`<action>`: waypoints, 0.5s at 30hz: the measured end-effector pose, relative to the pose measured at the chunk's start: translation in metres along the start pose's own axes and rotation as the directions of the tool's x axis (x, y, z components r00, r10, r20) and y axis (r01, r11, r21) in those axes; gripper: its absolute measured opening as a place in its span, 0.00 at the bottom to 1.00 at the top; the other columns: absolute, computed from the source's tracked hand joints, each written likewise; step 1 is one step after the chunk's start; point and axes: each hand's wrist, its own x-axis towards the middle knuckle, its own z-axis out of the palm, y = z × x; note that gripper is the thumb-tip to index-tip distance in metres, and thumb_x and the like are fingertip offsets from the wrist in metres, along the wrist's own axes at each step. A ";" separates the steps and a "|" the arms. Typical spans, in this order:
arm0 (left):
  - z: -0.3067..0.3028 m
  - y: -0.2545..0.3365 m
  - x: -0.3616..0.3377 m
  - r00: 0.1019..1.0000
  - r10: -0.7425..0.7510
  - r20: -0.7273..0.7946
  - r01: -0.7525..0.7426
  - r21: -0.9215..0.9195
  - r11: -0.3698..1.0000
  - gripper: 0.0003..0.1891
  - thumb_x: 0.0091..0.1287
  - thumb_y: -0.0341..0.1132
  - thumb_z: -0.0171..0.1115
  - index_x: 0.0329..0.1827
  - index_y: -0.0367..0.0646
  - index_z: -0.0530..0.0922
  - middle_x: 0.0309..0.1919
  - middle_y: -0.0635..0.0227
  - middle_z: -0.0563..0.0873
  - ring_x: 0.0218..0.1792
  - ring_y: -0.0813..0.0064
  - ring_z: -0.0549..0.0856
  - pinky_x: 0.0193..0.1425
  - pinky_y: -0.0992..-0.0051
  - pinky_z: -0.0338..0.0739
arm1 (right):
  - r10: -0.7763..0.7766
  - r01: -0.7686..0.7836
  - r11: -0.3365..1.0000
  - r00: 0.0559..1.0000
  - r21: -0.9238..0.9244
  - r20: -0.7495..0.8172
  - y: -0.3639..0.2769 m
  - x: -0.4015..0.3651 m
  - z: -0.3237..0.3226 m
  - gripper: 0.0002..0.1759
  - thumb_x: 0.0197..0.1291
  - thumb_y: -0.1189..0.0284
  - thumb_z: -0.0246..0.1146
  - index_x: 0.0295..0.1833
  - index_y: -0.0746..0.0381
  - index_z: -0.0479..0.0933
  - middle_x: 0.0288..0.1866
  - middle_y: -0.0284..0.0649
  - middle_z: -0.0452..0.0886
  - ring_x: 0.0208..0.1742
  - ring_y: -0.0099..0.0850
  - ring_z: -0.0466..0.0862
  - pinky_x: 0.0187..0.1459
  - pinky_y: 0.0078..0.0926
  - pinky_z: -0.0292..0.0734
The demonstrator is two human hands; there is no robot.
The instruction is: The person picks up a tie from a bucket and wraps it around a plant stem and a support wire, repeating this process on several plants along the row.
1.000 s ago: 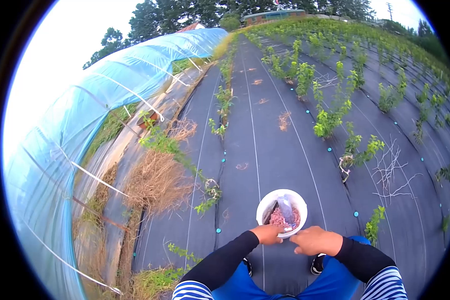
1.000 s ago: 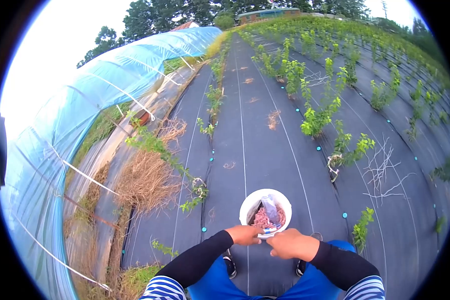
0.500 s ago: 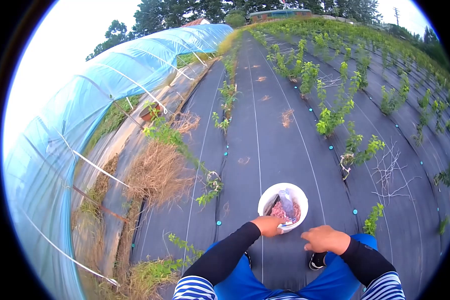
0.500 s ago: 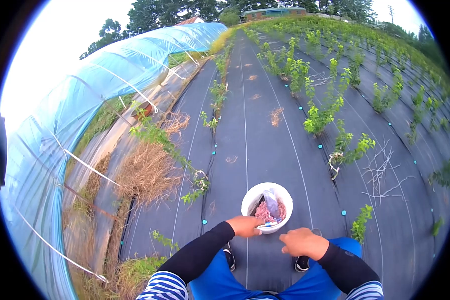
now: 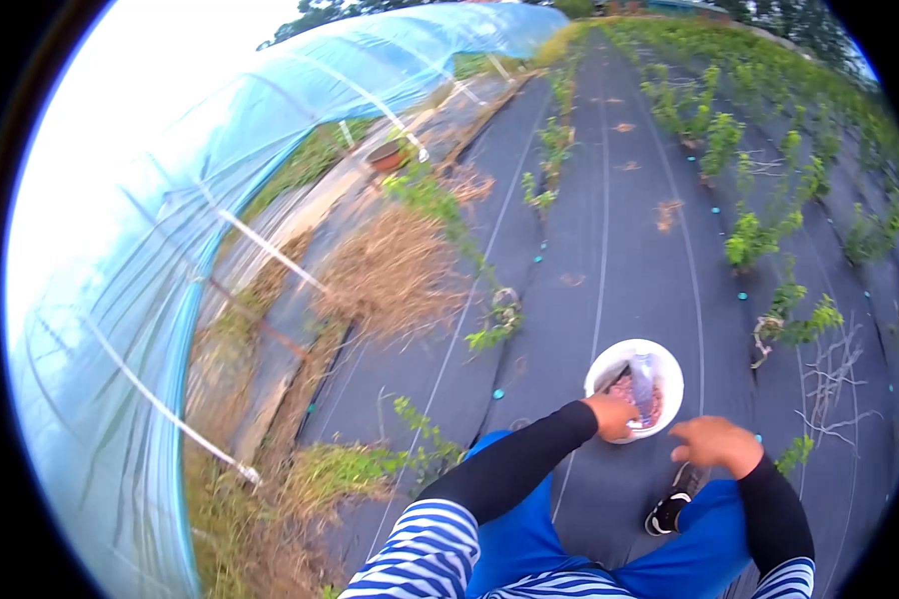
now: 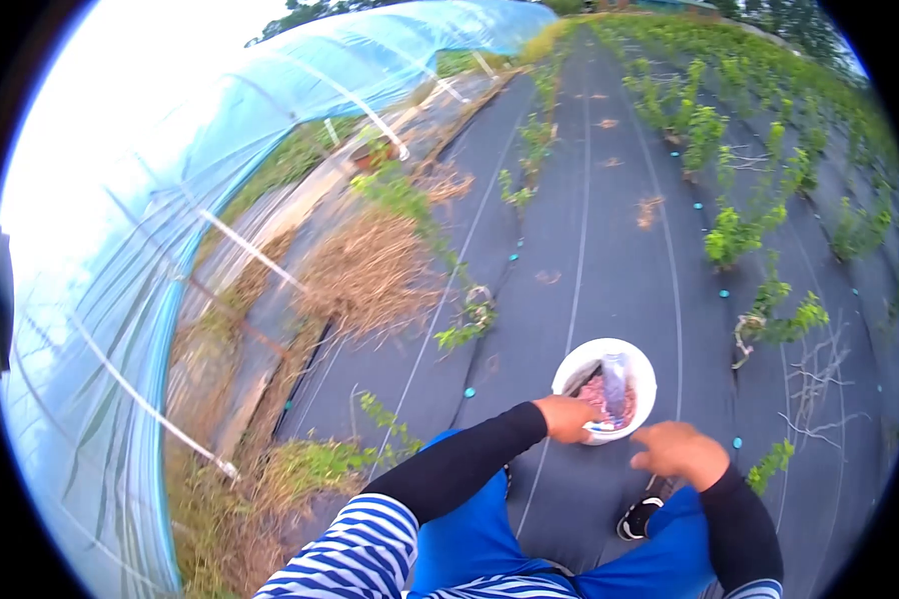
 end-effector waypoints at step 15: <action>-0.024 0.011 -0.019 0.993 -0.118 0.021 0.118 -0.009 0.993 0.21 0.58 0.42 0.60 0.54 0.46 0.75 0.45 0.55 0.82 0.49 0.56 0.81 0.53 0.60 0.74 | -0.054 0.050 0.990 0.998 0.131 0.031 0.024 0.092 -0.005 0.22 0.52 0.60 0.62 0.51 0.60 0.78 0.48 0.49 0.80 0.50 0.45 0.79 0.52 0.38 0.73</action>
